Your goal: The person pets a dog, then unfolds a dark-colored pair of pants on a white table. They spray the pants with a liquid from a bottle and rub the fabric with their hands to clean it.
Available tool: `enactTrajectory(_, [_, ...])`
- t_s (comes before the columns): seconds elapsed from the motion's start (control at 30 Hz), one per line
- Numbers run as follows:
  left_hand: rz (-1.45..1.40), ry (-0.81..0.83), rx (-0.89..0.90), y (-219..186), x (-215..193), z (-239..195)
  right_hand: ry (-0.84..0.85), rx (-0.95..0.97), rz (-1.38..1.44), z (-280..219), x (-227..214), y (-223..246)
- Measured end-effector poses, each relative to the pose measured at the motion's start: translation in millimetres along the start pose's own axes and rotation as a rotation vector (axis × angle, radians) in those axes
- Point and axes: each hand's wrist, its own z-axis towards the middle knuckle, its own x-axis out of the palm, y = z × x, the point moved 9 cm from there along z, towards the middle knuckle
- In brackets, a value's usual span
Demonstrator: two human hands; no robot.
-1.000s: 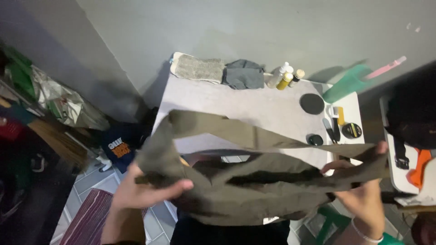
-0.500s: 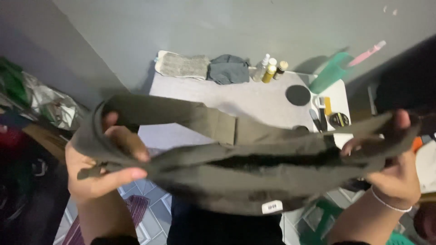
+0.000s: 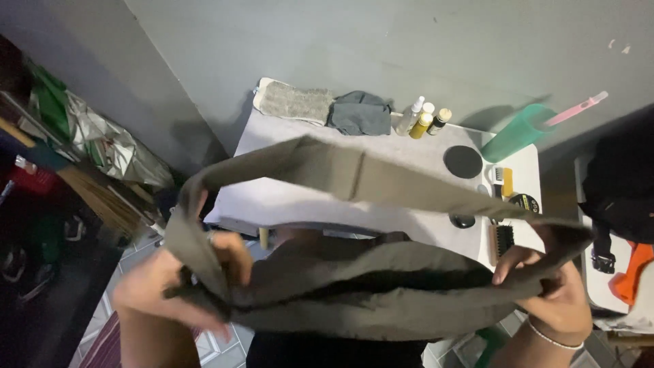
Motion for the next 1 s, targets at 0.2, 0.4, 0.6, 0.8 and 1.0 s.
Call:
enactTrajectory(0.2, [0.786,-0.298,-0.133,2.6,-19.8,-0.7,0.050,0.174,-0.177,-24.0,-6.7,-6.0])
enactTrajectory(0.4, [0.548,-0.318,-0.019,32.4,-30.3,-13.9,0.026,0.026,0.159,-42.3,-1.7,-32.4])
enactTrajectory(0.6, [0.025,-0.628,-0.278,85.8,-52.8,-30.7,-0.008,0.343,-0.245,-14.1,30.2,-53.6])
enactTrajectory(0.8, [0.232,-0.556,-0.246,100.8,-55.4,-35.3,0.250,0.618,0.230,-11.9,106.2,-106.8])
enactTrajectory(1.0, [0.359,-0.575,-0.056,109.6,-35.7,-39.1,0.278,0.609,0.134,-36.1,152.6,-175.9])
